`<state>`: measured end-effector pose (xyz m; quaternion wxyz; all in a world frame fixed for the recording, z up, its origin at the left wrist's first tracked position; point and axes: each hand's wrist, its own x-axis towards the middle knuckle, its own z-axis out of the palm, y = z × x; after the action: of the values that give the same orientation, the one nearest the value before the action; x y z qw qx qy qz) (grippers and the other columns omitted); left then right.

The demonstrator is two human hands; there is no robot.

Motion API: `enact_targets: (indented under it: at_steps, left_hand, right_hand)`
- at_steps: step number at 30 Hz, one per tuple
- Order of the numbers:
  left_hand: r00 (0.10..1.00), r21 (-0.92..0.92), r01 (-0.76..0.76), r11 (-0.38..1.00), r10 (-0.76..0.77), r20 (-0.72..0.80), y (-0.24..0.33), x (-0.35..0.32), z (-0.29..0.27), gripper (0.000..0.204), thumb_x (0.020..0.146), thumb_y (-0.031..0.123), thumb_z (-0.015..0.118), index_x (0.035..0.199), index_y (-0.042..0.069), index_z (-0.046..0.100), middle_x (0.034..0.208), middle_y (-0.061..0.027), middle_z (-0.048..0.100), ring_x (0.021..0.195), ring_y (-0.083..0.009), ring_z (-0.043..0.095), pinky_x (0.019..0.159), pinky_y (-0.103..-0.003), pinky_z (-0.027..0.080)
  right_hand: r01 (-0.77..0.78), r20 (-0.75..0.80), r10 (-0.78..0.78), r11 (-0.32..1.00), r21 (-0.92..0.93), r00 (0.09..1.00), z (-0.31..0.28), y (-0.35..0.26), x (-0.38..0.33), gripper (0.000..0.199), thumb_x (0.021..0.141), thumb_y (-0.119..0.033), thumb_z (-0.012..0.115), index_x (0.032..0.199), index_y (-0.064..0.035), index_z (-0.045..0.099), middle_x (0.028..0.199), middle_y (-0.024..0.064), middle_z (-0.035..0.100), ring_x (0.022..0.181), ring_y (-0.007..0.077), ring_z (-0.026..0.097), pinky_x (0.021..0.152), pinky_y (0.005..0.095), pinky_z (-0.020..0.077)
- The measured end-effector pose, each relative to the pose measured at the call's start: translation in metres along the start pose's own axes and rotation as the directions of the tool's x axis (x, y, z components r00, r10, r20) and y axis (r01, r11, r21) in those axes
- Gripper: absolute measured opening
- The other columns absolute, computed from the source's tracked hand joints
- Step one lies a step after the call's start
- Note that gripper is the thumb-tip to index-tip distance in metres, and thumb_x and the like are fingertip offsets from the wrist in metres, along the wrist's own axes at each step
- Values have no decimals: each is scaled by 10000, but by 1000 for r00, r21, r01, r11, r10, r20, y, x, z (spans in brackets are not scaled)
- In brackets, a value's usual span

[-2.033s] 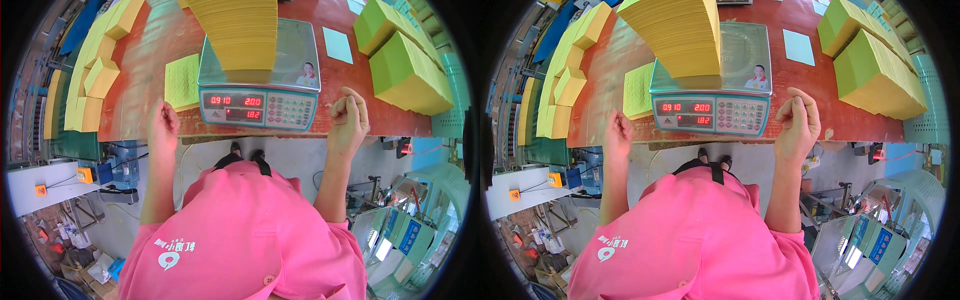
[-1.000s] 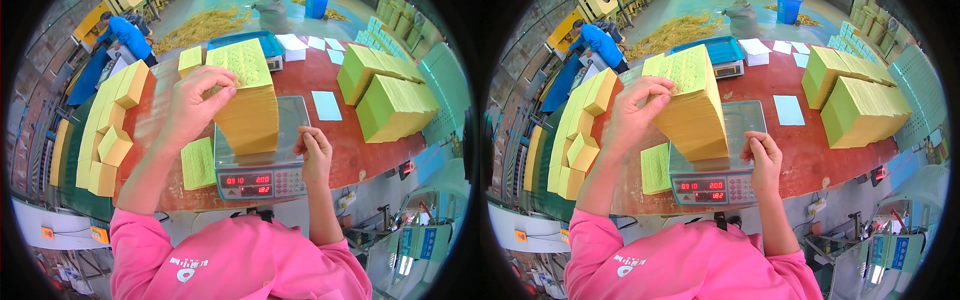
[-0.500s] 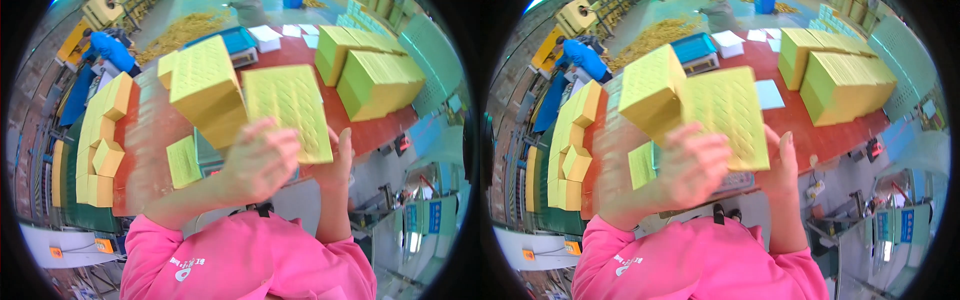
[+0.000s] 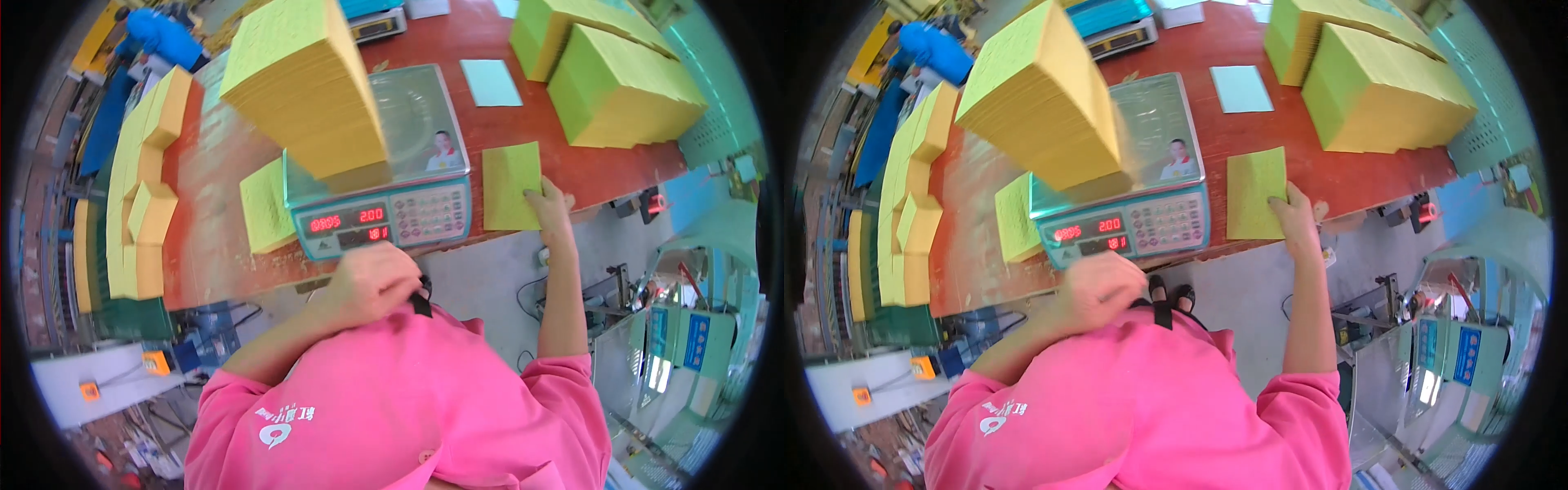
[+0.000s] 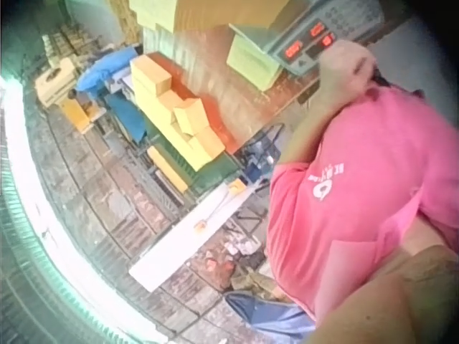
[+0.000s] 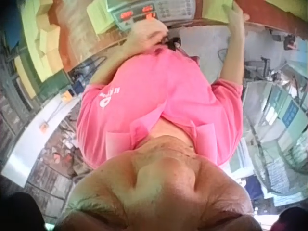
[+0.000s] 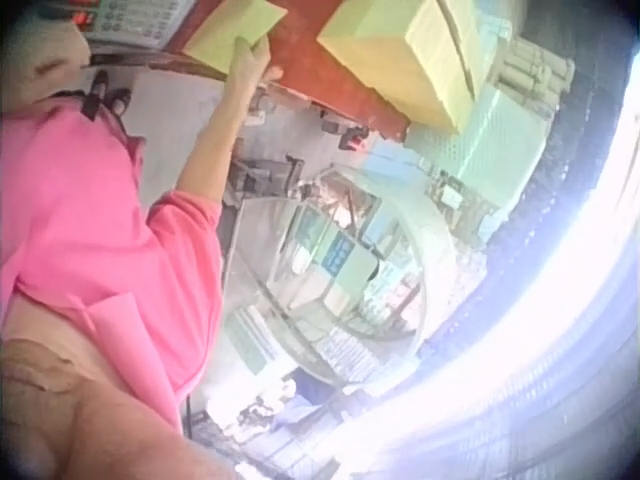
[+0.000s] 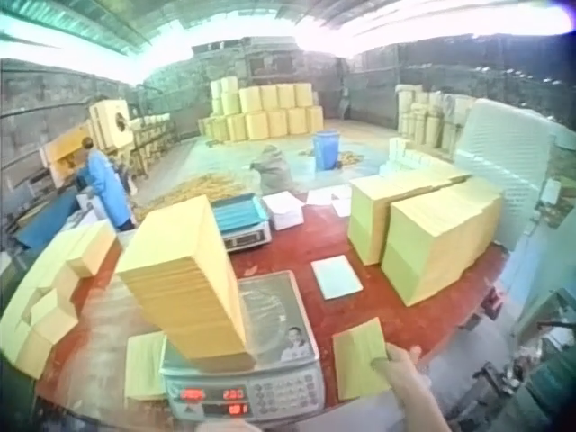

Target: The recorder is seen weighing stacks of yellow paper blocks on a scale and organizing them on a table and conveyor belt.

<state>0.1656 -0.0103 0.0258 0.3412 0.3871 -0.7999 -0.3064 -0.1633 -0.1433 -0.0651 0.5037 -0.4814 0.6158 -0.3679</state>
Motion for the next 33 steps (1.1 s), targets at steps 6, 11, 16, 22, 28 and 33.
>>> enact_targets:
  at_steps: [6, 11, 16, 22, 28, 33]
  left_hand:
    - [571, -297, 437, 849, -517, -638, 1, -45, -67, 202, 950, 93, 511, 825, 1, 640, 854, -94, 674, 819, -174, 629, 756, -311, 487]
    - [476, -498, 199, 844, -527, -703, -29, -54, -132, 290, 1011, 246, 476, 1089, -13, 584, 972, -137, 663, 896, -205, 635, 829, -343, 502]
    - [551, -724, 149, 674, -664, -505, -40, 13, -201, 523, 995, 435, 474, 1300, 10, 482, 1231, -157, 580, 1109, -284, 572, 924, -427, 473]
    - [702, -825, 300, 478, -696, -148, -49, 107, -231, 722, 895, 560, 595, 1401, 64, 456, 1381, -102, 514, 1263, -276, 511, 954, -481, 472]
    - [665, -759, 493, 425, -747, 13, -64, 127, -233, 556, 920, 481, 612, 1343, 125, 557, 1261, -47, 636, 1101, -184, 630, 914, -368, 513]
    - [667, -787, 503, 357, -740, 91, -67, 110, -227, 547, 935, 469, 595, 1356, 124, 536, 1243, -49, 642, 1074, -187, 646, 892, -371, 530]
  right_hand:
    - [252, -176, -408, 792, -556, 896, -14, 3, 20, 389, 902, -107, 615, 1285, -48, 590, 1147, 103, 666, 962, 187, 633, 878, 314, 486]
    - [415, -94, -464, 852, -318, 881, 22, -57, 20, 337, 941, -120, 594, 1268, -39, 606, 1183, 91, 665, 1037, 156, 625, 889, 302, 488]
    - [519, 48, -517, 853, -47, 854, 86, -95, 34, 317, 939, -129, 603, 1237, -23, 626, 1155, 87, 673, 992, 138, 627, 880, 279, 492]
    - [871, 22, -888, 446, -206, 459, 182, -121, 118, 326, 975, -267, 525, 1179, -45, 649, 1230, 152, 629, 1092, 278, 620, 913, 376, 478]
    - [535, 19, -580, 763, 363, 814, 268, -144, 129, 433, 1019, -381, 383, 958, -3, 586, 957, 210, 627, 931, 380, 592, 849, 416, 460]
    - [455, 46, -477, 860, 233, 878, 234, -144, 73, 456, 1022, -394, 376, 1133, -19, 611, 1092, 217, 650, 1063, 371, 606, 905, 389, 456]
